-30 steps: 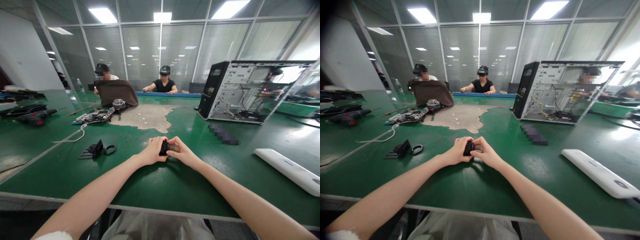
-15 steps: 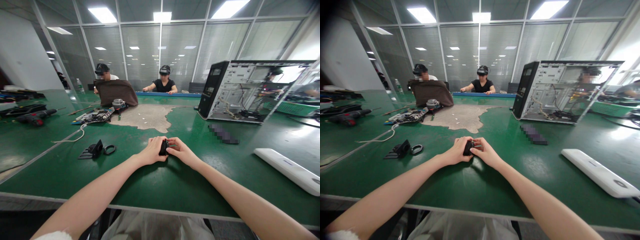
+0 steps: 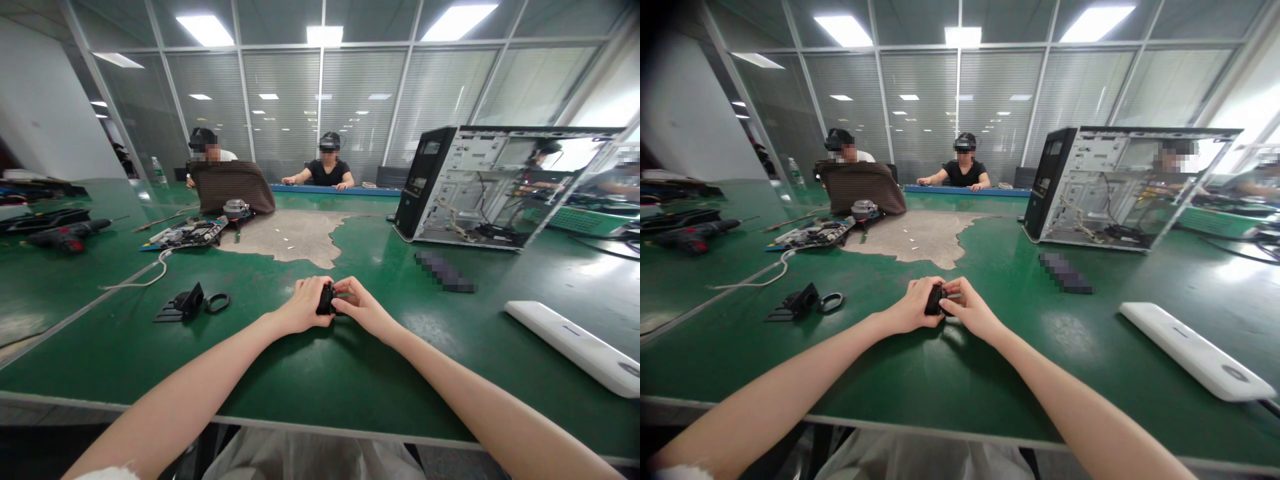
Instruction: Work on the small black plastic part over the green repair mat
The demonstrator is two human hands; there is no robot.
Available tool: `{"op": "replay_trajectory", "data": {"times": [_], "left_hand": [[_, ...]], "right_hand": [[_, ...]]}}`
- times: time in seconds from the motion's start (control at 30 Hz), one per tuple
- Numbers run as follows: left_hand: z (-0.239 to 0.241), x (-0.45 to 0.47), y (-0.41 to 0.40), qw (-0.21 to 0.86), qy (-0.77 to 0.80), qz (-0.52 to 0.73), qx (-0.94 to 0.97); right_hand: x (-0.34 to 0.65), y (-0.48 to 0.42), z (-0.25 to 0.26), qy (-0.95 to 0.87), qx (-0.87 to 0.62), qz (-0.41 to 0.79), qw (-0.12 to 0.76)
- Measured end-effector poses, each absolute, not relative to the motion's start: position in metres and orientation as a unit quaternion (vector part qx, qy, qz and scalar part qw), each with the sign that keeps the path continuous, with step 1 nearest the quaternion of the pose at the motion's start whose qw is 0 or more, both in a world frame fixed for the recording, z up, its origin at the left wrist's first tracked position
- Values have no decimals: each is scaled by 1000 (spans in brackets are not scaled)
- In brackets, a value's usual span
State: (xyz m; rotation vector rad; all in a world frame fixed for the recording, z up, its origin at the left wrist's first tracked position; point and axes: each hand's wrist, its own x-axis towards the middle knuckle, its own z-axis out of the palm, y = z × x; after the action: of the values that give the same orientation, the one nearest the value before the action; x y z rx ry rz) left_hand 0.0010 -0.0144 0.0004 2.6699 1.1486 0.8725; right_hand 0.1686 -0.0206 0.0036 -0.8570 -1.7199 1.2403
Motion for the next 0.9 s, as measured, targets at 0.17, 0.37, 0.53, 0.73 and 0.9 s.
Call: {"op": "replay_trajectory", "data": {"times": [0.17, 0.37, 0.53, 0.73, 0.9], "left_hand": [[1, 1, -14, 58, 376, 285, 880], [2, 0, -15, 59, 377, 279, 881], [2, 0, -15, 63, 381, 283, 878], [2, 0, -15, 57, 379, 283, 879], [3, -1, -16, 60, 378, 277, 881]], "right_hand": [[171, -20, 2, -682, -328, 514, 404], [171, -23, 4, -686, -293, 523, 412], [168, -23, 7, -682, -321, 508, 417], [170, -19, 3, -685, -347, 495, 406], [173, -21, 5, -696, -292, 520, 401]]}}
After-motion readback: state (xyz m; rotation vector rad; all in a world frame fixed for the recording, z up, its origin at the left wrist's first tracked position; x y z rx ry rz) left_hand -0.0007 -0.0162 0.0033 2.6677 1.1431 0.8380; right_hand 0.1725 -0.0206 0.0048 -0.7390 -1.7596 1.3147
